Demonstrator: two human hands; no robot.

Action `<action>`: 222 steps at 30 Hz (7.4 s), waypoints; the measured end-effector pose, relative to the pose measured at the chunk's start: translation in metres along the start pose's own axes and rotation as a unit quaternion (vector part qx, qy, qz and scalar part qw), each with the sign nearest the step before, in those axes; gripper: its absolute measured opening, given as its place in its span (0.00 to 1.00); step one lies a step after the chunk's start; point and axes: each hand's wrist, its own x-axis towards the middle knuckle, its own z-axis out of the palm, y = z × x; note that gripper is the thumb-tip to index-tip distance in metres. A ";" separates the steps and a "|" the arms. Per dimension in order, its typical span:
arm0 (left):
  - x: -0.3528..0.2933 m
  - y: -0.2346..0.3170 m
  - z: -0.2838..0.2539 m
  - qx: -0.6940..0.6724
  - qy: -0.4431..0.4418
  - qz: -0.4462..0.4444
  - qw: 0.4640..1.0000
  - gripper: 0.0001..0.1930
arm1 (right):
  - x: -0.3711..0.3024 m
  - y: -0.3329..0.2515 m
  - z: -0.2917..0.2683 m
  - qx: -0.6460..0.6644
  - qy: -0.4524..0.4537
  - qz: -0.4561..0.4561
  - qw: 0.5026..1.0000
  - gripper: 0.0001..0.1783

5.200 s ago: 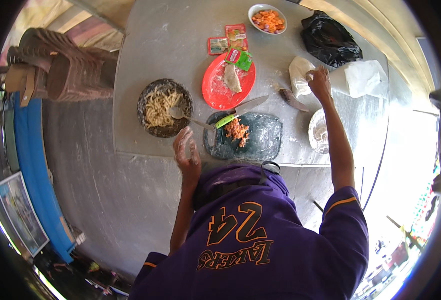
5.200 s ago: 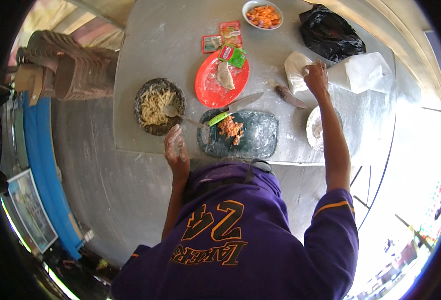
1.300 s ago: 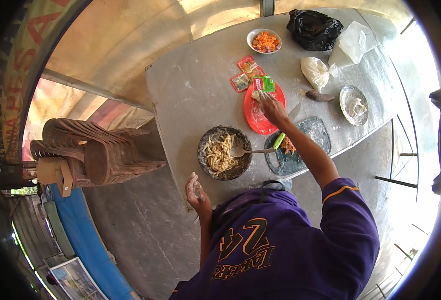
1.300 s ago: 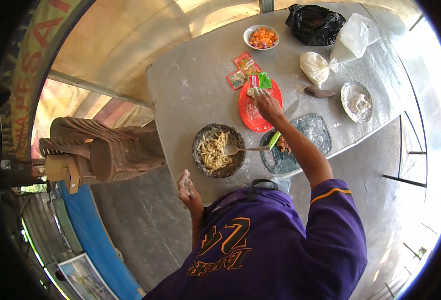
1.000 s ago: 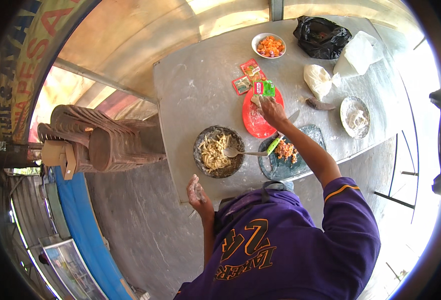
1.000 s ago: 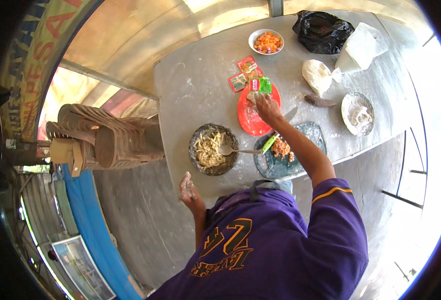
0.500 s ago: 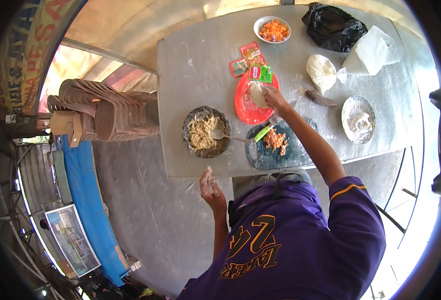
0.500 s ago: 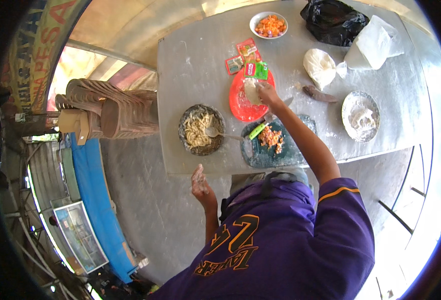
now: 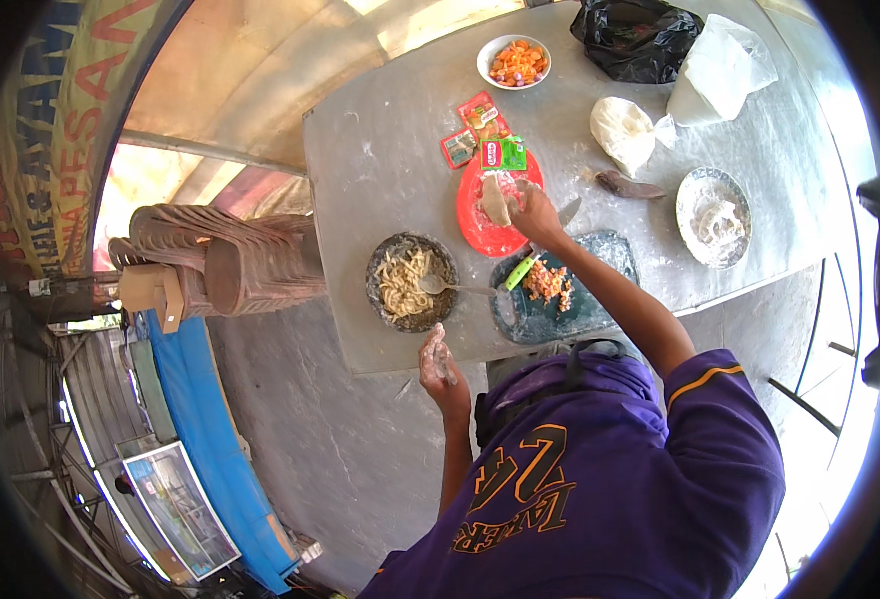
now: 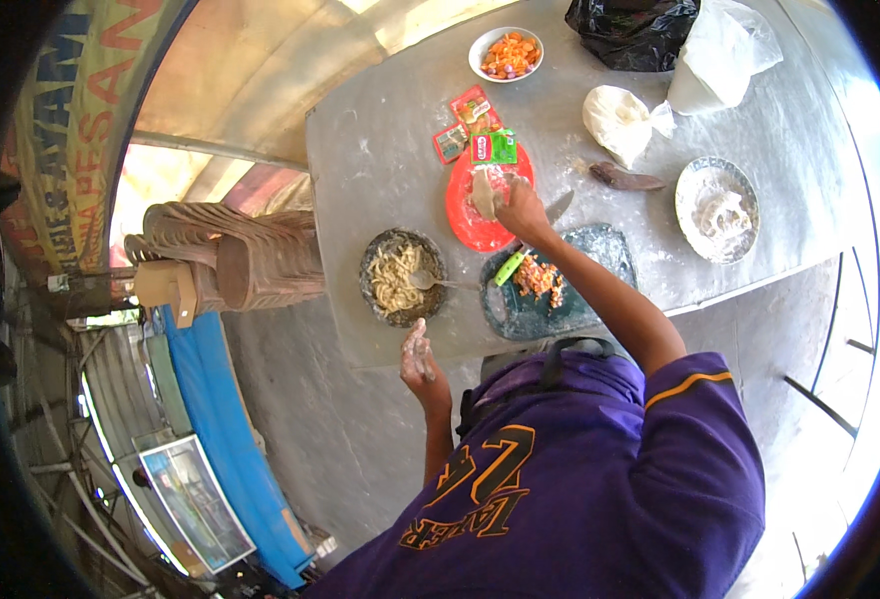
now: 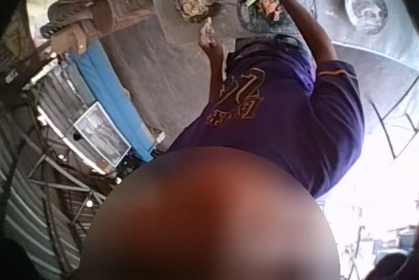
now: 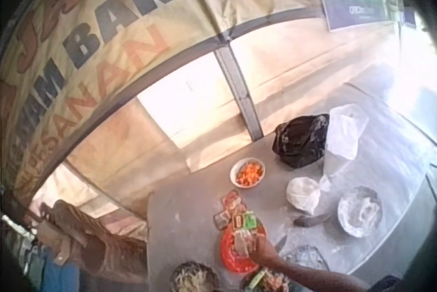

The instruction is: The person assembles a food item by hand, placing shredded filling and a meat mixture into a thin wrapper, then folding and sealing it. The person repeats this process multiple times, placing each finished item on a red tray.

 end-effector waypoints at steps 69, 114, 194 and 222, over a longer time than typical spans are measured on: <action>0.152 -0.009 0.012 -0.004 -0.137 0.096 0.986 0.14 | 0.164 -0.066 -0.071 -0.547 -0.148 -0.227 0.792 0.07; 0.270 -0.044 0.218 0.338 -0.451 0.201 0.801 0.13 | -0.129 0.130 -0.092 -0.169 0.109 0.014 0.979 0.28; 0.227 -0.049 0.221 0.060 -0.297 -0.082 0.949 0.16 | -0.127 0.131 -0.089 -0.182 0.115 0.025 0.976 0.28; 0.263 -0.053 0.215 0.308 -0.380 0.307 0.817 0.10 | -0.125 0.130 -0.089 -0.175 0.106 0.043 0.978 0.29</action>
